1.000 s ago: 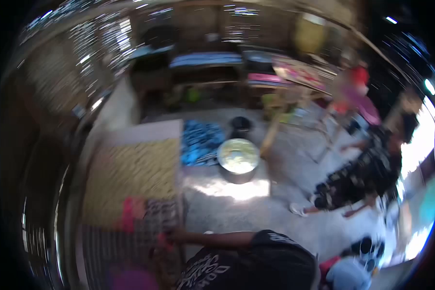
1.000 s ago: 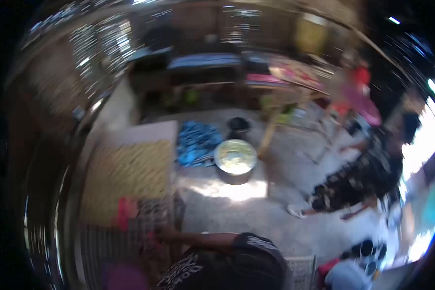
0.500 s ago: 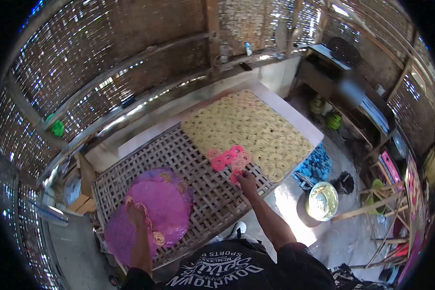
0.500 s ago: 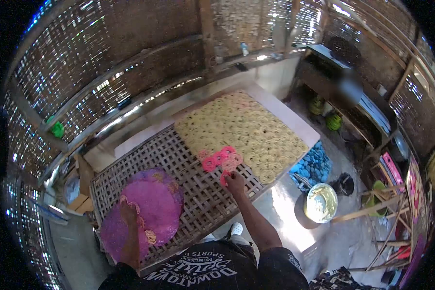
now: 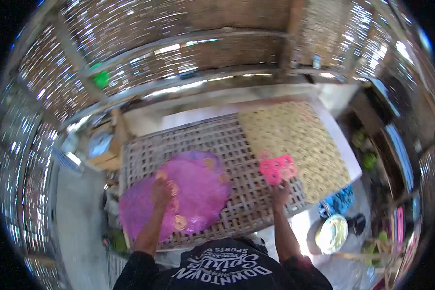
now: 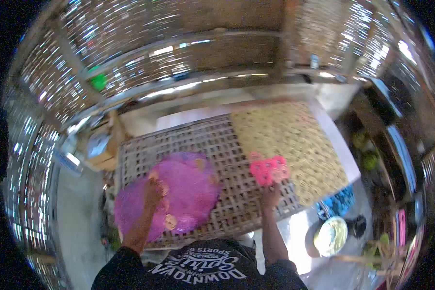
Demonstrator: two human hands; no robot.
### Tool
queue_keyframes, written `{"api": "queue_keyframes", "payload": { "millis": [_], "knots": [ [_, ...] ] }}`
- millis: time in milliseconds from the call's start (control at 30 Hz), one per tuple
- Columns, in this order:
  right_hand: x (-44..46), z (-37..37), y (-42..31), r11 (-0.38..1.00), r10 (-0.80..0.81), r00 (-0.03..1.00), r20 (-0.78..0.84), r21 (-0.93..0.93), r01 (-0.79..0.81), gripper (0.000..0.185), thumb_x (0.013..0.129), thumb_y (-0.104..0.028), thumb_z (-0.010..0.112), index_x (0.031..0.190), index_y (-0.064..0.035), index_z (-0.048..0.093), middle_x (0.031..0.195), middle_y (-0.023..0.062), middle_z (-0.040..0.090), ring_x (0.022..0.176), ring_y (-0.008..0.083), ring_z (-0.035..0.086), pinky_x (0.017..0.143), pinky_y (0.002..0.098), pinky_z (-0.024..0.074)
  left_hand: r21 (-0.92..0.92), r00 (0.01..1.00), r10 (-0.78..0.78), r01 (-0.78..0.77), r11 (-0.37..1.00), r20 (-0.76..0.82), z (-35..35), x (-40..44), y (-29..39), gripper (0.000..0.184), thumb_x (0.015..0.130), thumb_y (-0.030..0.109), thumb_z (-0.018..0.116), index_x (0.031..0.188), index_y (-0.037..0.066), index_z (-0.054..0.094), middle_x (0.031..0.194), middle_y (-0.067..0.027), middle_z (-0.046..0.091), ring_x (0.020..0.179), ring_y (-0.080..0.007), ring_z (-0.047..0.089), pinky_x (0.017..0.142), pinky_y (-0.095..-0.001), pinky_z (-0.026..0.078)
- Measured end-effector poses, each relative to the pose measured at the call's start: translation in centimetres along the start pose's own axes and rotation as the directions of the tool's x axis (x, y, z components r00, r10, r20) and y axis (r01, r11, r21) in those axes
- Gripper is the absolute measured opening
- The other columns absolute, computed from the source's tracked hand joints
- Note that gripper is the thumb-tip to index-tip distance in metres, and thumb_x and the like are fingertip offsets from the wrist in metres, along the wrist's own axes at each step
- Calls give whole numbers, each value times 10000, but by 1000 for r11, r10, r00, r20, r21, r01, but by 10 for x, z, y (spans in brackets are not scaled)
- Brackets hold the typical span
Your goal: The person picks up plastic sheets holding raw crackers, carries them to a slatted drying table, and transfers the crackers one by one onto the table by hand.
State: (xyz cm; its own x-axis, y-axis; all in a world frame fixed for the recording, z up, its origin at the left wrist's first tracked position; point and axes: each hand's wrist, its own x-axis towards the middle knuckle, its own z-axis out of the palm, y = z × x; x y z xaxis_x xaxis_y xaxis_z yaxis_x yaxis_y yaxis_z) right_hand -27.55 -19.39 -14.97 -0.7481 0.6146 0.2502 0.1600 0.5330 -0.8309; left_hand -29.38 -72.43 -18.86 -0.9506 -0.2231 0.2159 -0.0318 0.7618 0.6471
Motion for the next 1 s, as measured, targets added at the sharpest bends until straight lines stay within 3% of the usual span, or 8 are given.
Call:
{"api": "queue_keyframes", "payload": {
  "millis": [33,67,467,633,700,800,933,1000],
  "knots": [
    [-11,-1,-5,999,-11,999,34,38,10,357,873,-160,615,1191,-1,575,1099,173,631,929,247,619,819,344,482,10,999,54,-54,998,1,-6,-1,-1,363,747,183,671,1081,41,650,1163,-180,607,1106,-367,548,963,-464,437],
    [-28,-10,-26,998,61,994,92,18,-63,350,879,-146,610,1196,-2,569,1093,161,625,918,240,609,807,343,483,326,982,184,-189,926,46,-24,-1,43,345,745,177,667,1065,49,656,1160,-173,608,1110,-361,545,962,-467,438],
    [-91,-11,-19,957,-199,945,261,-157,245,259,817,-109,589,1056,-9,583,990,190,592,932,376,576,791,451,467,458,986,77,-137,879,146,-22,-5,85,391,705,389,698,947,83,673,1097,-123,583,1062,-329,547,905,-478,445],
    [-92,-10,-12,958,-203,941,270,-145,249,276,835,-26,543,1106,-5,592,985,150,581,864,295,574,769,372,476,522,970,-118,-11,853,212,-13,3,86,333,696,328,668,904,67,676,1080,-148,601,1023,-337,578,838,-480,487],
    [-91,-5,-8,959,-261,945,195,-62,278,273,842,-24,529,1105,2,594,959,147,581,840,280,564,748,357,471,482,976,-185,107,870,117,-18,8,92,325,712,329,650,900,64,675,1008,-158,634,961,-344,614,788,-474,504],
    [-97,-16,-57,954,133,947,291,222,-202,274,842,-27,526,1105,15,593,940,143,578,823,257,549,729,343,465,288,894,-446,441,850,-53,-42,18,107,328,744,339,618,893,51,664,890,-180,662,872,-353,653,730,-466,514],
    [-91,-5,-24,992,-110,981,160,-39,117,277,865,-58,538,1128,14,587,955,113,589,881,215,562,745,341,466,-95,716,-621,628,772,-319,-57,29,101,335,796,338,582,880,17,634,823,-219,664,843,-371,662,686,-446,506],
    [-89,7,-32,976,-165,965,205,177,129,289,877,-68,554,1154,11,581,989,110,598,905,213,574,767,338,471,-228,762,-547,497,837,-346,-62,31,105,307,808,313,594,868,14,617,812,-195,666,813,-343,670,662,-418,504]
  ]
}}
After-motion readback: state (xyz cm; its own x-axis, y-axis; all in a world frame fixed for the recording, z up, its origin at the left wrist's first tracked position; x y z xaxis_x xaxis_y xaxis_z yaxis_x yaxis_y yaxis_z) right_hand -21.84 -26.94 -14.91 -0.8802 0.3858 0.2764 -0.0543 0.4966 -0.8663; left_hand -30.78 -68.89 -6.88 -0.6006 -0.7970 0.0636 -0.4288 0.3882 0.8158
